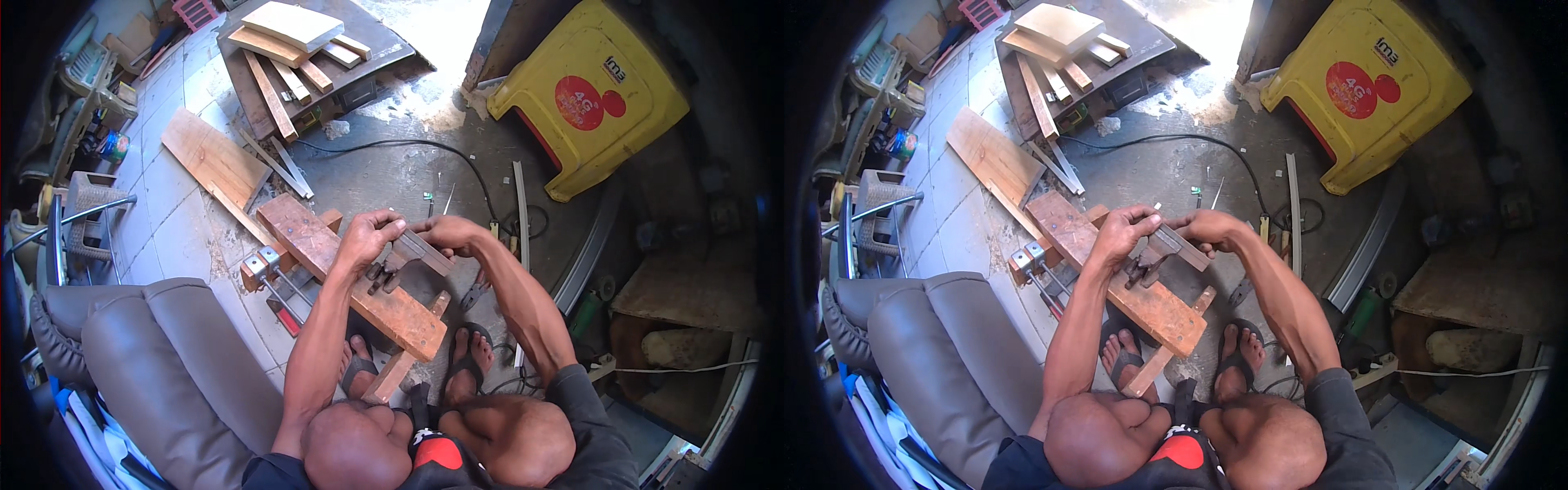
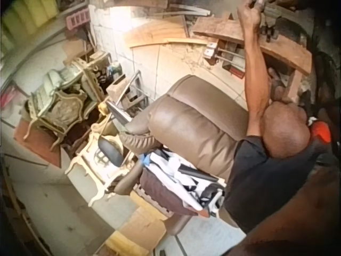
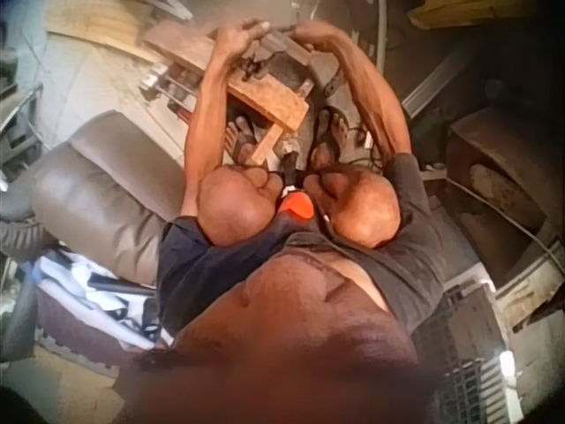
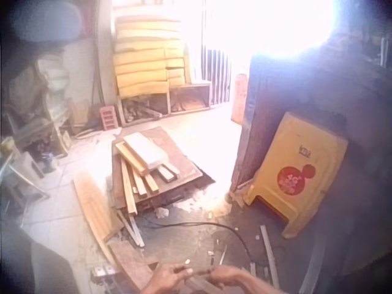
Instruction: The person measures a small piece of wood with a square ruler, marks it with a pencil, and then hammers a nail into it while it is clamped to a larger wooden frame.
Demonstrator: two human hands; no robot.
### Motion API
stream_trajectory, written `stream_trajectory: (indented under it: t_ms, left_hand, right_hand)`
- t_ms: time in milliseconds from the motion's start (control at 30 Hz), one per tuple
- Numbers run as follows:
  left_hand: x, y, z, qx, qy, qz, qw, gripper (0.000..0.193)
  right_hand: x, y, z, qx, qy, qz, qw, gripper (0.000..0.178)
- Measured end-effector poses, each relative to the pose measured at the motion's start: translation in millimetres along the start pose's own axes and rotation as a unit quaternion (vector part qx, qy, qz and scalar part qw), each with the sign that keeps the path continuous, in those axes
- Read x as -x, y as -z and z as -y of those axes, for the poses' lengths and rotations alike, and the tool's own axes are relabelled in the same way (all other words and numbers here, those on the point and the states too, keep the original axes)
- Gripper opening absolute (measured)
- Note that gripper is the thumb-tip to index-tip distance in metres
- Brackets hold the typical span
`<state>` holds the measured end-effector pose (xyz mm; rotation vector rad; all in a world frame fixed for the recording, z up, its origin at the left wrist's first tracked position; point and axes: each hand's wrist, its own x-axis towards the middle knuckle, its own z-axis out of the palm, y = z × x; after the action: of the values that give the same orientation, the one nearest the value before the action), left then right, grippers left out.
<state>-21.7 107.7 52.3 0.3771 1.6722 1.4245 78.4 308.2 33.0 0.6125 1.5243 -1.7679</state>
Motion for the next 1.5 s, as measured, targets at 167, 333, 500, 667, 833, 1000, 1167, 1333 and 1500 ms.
stream_trajectory:
  t_ms: [167,333,500,667,833,1000,1167,1333,1500]
  left_hand:
    - [1.6,2.4,-0.6,-0.019,-0.015,0.0,1.0,0.02]
    - [3.3,3.9,-0.4,-0.003,-0.011,-0.003,1.0,0.021]
    - [-0.4,6.2,4.4,-0.01,-0.024,0.006,1.0,0.022]
    - [3.2,5.7,6.3,0.015,-0.024,-0.015,0.999,0.022]
    - [4.4,3.4,1.8,-0.001,-0.034,-0.004,0.999,0.021]
    - [4.0,2.3,-0.6,-0.018,-0.042,-0.009,0.999,0.02]
    - [3.9,-0.6,0.7,-0.027,-0.056,-0.014,0.998,0.019]
    - [7.1,2.4,2.8,-0.029,-0.034,-0.02,0.999,0.018]
    - [7.0,-2.0,0.1,-0.047,-0.028,-0.031,0.998,0.017]
  right_hand:
    - [19.8,8.9,-41.3,-0.243,0.138,0.101,0.955,0.051]
    - [7.4,-11.7,-53.0,-0.213,0.228,0.004,0.95,0.047]
    - [-24.2,-19.9,-28.1,-0.109,0.189,-0.135,0.967,0.046]
    - [-44.1,-29.9,-10.0,-0.031,0.167,-0.144,0.975,0.039]
    - [-66.6,-30.1,-7.7,-0.039,0.158,-0.105,0.981,0.034]
    - [-71.6,-30.9,-15.7,-0.059,0.2,-0.089,0.974,0.028]
    - [-68.7,-32.2,-26.3,-0.217,0.224,-0.036,0.949,0.043]
    - [-34.6,-40.4,-41.1,-0.421,0.26,-0.007,0.869,0.034]
    - [-9.6,-48.0,-59.8,-0.451,0.297,-0.044,0.84,0.031]
